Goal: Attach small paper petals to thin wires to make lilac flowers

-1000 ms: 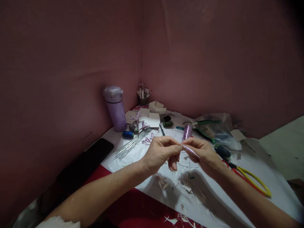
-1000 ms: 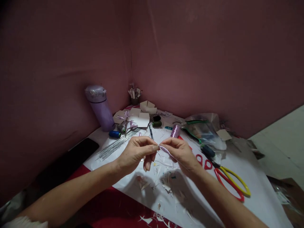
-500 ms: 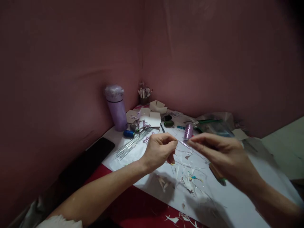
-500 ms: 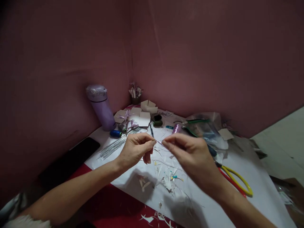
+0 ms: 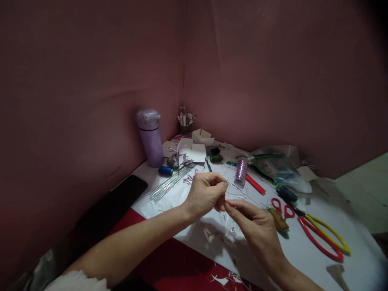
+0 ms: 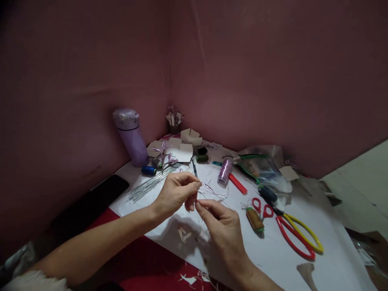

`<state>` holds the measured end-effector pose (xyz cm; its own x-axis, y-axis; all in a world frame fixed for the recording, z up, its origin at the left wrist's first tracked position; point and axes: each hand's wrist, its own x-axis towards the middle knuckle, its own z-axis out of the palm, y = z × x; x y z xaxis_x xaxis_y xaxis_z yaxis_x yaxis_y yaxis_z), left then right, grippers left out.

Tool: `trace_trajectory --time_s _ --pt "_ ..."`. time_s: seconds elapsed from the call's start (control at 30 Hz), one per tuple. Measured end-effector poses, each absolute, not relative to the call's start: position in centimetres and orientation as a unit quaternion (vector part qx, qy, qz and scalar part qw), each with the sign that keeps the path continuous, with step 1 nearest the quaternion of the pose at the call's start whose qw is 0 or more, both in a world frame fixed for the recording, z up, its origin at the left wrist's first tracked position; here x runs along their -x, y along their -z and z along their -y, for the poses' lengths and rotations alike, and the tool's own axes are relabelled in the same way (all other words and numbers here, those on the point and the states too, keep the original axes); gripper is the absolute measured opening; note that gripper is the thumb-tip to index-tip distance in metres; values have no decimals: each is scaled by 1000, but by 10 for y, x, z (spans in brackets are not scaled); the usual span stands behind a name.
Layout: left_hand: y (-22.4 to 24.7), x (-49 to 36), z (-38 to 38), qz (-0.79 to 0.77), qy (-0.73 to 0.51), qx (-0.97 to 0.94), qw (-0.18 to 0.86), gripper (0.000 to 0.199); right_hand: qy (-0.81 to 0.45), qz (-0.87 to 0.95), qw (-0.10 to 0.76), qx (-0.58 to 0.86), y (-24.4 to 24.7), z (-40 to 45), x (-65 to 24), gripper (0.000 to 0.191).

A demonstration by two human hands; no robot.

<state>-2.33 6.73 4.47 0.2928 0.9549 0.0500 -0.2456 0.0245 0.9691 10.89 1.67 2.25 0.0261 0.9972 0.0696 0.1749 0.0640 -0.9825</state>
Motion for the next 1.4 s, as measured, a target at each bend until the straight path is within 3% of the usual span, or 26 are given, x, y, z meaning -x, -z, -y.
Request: trace_trajectory --time_s 0.27,0.4,0.57,0.73,0.87,1.03,1.13,1.23,1.4 --pt "-37 23 -63 -378 -495 -606 495 14 -388 625 399 548 -82 -13 -116 24" --pt "-41 23 -60 -340 -452 -619 544 11 -319 659 398 553 -102 -45 -135 20" --pt "-51 24 -61 -292 -410 -547 669 13 -440 584 413 543 -74 -75 -152 24" --pt "-51 24 -64 -314 -455 -506 662 15 -554 472 443 523 -25 -42 -130 28" --pt "-45 22 -65 -352 -475 -515 621 13 -419 527 488 555 -22 -7 -110 21" --pt "-43 23 -63 -373 -480 -553 570 13 -288 656 421 557 -72 -10 -121 19" --pt "-47 24 -62 -359 -464 -567 579 14 -249 665 423 563 -99 -36 -139 17" --pt "-52 26 -61 -326 -443 -555 624 14 -341 618 425 567 -97 -62 -151 21" --pt "-53 26 -64 -303 -460 -513 658 14 -515 526 418 532 -44 -60 -137 30"
